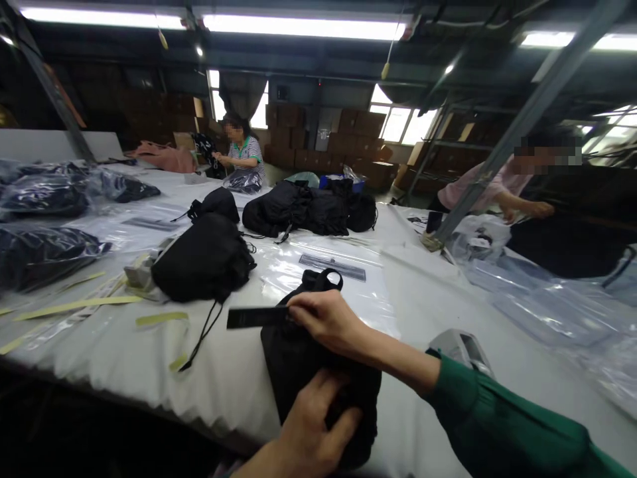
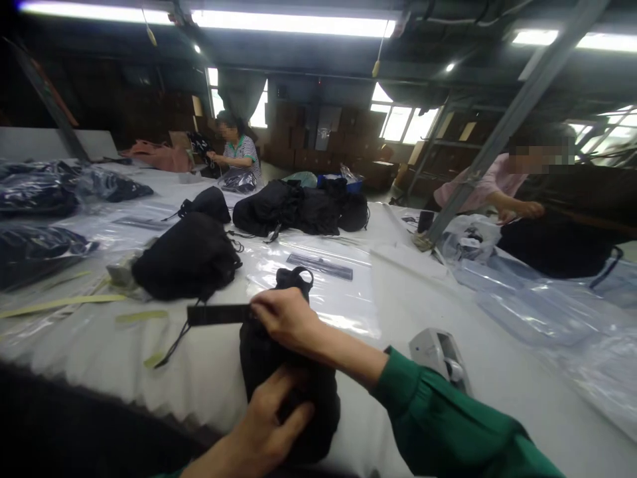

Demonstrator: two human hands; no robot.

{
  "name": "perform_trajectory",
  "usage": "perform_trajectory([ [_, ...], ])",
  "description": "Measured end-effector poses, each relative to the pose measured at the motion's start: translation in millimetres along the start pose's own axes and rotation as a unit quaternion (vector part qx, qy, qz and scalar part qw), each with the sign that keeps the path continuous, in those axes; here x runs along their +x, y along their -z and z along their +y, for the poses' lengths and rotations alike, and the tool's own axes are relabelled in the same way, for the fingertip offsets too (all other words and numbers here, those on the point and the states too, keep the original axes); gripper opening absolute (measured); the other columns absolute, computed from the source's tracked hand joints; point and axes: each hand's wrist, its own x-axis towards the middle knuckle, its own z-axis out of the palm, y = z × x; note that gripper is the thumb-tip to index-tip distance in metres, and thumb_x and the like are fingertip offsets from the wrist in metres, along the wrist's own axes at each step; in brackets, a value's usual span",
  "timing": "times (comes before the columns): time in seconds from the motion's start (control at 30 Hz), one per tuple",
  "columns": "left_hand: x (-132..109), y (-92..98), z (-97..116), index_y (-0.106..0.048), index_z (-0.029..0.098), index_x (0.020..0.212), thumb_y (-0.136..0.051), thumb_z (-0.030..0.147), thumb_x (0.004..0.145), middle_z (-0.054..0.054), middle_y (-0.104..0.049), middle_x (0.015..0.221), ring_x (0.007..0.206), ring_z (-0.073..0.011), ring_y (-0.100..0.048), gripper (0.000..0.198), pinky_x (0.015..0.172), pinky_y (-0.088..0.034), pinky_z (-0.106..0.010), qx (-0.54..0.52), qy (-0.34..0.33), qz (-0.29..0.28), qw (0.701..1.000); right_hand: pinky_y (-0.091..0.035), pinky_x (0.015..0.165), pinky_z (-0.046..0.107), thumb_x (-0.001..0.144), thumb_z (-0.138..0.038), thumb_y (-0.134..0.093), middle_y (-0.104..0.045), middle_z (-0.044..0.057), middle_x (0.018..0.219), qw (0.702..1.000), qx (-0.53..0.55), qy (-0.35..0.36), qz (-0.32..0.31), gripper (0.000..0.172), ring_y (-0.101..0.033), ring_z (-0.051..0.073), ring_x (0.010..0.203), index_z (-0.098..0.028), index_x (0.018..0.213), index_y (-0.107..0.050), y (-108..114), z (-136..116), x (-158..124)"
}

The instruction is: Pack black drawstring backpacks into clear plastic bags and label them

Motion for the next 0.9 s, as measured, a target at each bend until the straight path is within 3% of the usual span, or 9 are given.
perform_trajectory([
  [0.1,7,31.9,-7,-0.065,0.025,0.097,-0.054,0.030,0.090,-0.006,-0.069,0.091,0.084,-0.0222,-0.067,0.014,0.074,-0.057,-0.034,0.020,0.011,0.087,0.996,-0.052,0.060,0.024,0.087,-0.036,-0.061,-0.070,0.002,0.073,0.937,0.256,-0.177,0.160,0.021,-0.063,0.014,0.061,-0.016,0.089,-0.068,26,4,-15],
  [0.2,40,61.7,-5,-0.065,0.023,0.105,-0.058,0.038,0.088,-0.007,-0.067,0.100,0.085,-0.0238,-0.064,0.024,0.073,-0.055,-0.037,0.048,0.046,0.143,0.987,-0.055,0.061,0.026,0.082,-0.039,-0.067,-0.073,0.007,0.083,0.853,0.388,-0.263,0.228,0.024,-0.067,0.016,0.068,-0.016,0.088,-0.067,32,11,-39],
  [0.33,99,61.1,14,-0.064,0.019,0.112,-0.063,0.039,0.085,-0.010,-0.068,0.104,0.091,-0.0244,-0.064,0.033,0.083,-0.053,-0.039,-0.052,0.046,0.067,0.995,-0.059,0.070,0.032,0.080,-0.043,-0.070,-0.076,0.009,0.088,0.836,0.403,-0.270,0.256,0.028,-0.071,0.023,0.079,-0.017,0.090,-0.069,18,15,-59],
  [0.43,128,43.9,16,-0.062,0.016,0.106,-0.063,0.034,0.085,-0.005,-0.068,0.085,0.074,-0.0171,-0.066,0.028,0.069,-0.054,-0.029,-0.117,0.071,0.046,0.990,-0.059,0.078,0.035,0.076,-0.046,-0.074,-0.076,0.008,0.090,0.870,0.316,-0.253,0.280,0.032,-0.072,0.027,0.086,-0.019,0.093,-0.072,13,19,-69],
  [0.57,143,37.7,5,-0.063,0.013,0.095,-0.075,0.027,0.072,0.001,-0.060,0.066,0.058,-0.0094,-0.057,0.029,0.056,-0.044,-0.021,-0.265,0.134,0.046,0.954,-0.061,0.072,0.043,0.084,-0.052,-0.064,-0.074,0.005,0.074,0.930,0.048,-0.193,0.310,0.029,-0.072,0.030,0.076,-0.025,0.083,-0.074,29,35,-88],
  [0.67,142,44.9,4,-0.065,0.012,0.090,-0.076,0.023,0.068,0.002,-0.059,0.062,0.053,-0.0076,-0.054,0.027,0.053,-0.040,-0.019,-0.273,0.165,0.036,0.947,-0.055,0.088,0.051,0.084,-0.044,-0.067,-0.073,0.007,0.102,0.904,-0.173,-0.060,0.386,0.032,-0.069,0.034,0.096,-0.030,0.112,-0.068,46,48,-98],
  [0.77,142,50.2,7,-0.066,0.012,0.089,-0.077,0.024,0.067,-0.001,-0.064,0.064,0.055,-0.0096,-0.058,0.027,0.055,-0.042,-0.021,-0.281,0.183,-0.030,0.942,-0.031,0.110,0.063,0.081,-0.033,-0.071,-0.047,0.011,0.146,0.895,-0.320,0.077,0.301,0.062,-0.041,0.040,0.134,-0.030,0.139,-0.048,52,58,-96],
  [0.83,142,49.8,11,-0.067,0.012,0.089,-0.077,0.025,0.067,-0.001,-0.065,0.065,0.056,-0.0103,-0.058,0.027,0.055,-0.042,-0.020,-0.278,0.192,-0.059,0.939,-0.022,0.113,0.065,0.088,-0.021,-0.062,-0.047,0.014,0.146,0.891,-0.368,0.122,0.238,0.050,-0.039,0.037,0.137,-0.028,0.137,-0.051,49,63,-91],
  [0.9,142,48.9,15,-0.067,0.012,0.090,-0.077,0.029,0.069,-0.001,-0.065,0.065,0.058,-0.0109,-0.059,0.029,0.055,-0.043,-0.020,-0.261,0.200,-0.074,0.942,-0.027,0.112,0.063,0.091,-0.007,-0.053,-0.062,0.014,0.131,0.887,-0.370,0.155,0.228,0.043,-0.054,0.031,0.126,-0.024,0.131,-0.055,46,66,-87],
])
